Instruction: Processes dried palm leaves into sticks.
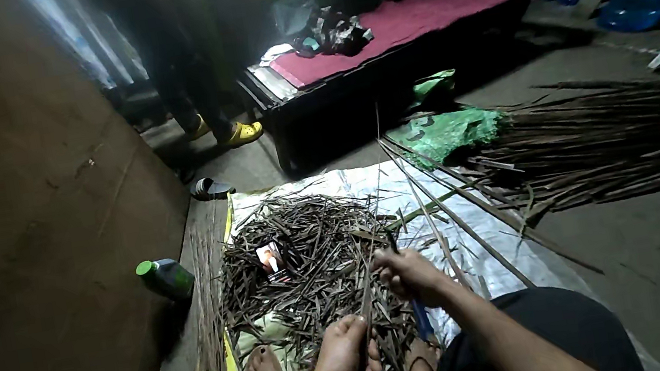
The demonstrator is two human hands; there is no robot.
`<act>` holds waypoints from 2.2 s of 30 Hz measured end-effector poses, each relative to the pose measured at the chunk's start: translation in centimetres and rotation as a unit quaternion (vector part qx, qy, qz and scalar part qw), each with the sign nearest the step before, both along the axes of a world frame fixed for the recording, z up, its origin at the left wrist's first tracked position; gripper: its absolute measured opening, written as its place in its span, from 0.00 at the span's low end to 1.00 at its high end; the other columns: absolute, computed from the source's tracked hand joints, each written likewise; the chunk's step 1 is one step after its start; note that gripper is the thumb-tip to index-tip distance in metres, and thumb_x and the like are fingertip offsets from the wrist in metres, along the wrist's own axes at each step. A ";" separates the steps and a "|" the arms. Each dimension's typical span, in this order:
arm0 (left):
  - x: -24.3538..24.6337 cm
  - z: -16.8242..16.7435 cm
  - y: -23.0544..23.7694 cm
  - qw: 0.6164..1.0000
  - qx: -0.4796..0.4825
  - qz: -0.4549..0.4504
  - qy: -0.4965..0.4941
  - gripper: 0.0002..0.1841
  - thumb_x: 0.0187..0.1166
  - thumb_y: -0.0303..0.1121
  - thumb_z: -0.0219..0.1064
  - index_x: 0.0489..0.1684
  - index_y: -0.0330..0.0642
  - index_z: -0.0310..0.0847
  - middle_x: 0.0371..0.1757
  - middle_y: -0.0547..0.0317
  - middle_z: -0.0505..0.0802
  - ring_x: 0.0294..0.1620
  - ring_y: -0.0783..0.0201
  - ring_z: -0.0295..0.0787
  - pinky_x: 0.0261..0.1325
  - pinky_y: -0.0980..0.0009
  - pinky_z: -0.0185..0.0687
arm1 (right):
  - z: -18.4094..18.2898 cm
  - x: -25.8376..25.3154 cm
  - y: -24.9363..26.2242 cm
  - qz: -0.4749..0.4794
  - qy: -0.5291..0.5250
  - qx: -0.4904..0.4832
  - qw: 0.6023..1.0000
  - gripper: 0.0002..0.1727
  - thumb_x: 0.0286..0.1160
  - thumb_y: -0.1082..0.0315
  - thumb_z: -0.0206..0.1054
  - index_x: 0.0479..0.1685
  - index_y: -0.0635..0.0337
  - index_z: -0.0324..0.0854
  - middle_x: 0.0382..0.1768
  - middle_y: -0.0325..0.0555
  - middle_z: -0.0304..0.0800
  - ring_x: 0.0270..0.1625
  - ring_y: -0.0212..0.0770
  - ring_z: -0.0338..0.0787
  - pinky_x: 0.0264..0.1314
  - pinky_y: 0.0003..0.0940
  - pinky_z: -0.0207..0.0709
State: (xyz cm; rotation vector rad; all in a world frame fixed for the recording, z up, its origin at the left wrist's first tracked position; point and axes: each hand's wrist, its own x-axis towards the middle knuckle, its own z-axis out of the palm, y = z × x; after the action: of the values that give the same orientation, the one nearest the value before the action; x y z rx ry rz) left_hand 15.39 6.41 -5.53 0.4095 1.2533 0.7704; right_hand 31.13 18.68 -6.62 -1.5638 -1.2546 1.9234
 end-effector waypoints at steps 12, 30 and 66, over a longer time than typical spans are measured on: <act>-0.6 0.0 0.1 1.000 0.010 0.016 0.019 0.15 0.97 0.33 0.45 0.48 0.34 0.75 0.18 0.63 0.81 0.14 0.72 0.78 0.20 0.78 0.78 | 0.0 0.4 -0.8 0.142 -0.079 0.165 0.973 0.14 0.85 0.75 0.53 0.57 0.72 0.82 0.33 0.46 0.84 0.28 0.33 0.78 0.34 0.31 0.75; 0.5 0.7 -0.2 0.999 0.000 0.031 -0.031 0.15 0.97 0.33 0.44 0.42 0.37 0.74 0.15 0.67 0.76 0.09 0.77 0.69 0.13 0.84 0.67 | -2.7 -1.6 -2.5 0.266 -0.353 0.360 0.822 0.20 0.82 0.64 0.63 0.62 0.70 0.85 0.57 0.65 0.91 0.62 0.63 0.91 0.68 0.58 0.79; 0.0 -0.3 0.4 0.994 0.002 0.088 -0.068 0.14 0.94 0.27 0.41 0.38 0.43 0.70 0.15 0.70 0.72 0.09 0.81 0.61 0.12 0.87 0.58 | 0.1 -2.5 -4.5 0.390 -0.253 0.293 0.836 0.12 0.75 0.75 0.64 0.50 0.76 0.84 0.51 0.70 0.90 0.61 0.66 0.89 0.66 0.62 0.77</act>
State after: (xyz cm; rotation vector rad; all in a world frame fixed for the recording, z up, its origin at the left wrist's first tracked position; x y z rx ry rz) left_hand 15.35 6.81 -5.83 0.2470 1.1709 0.9355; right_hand 28.67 14.17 -6.49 -1.3403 -2.7265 1.2106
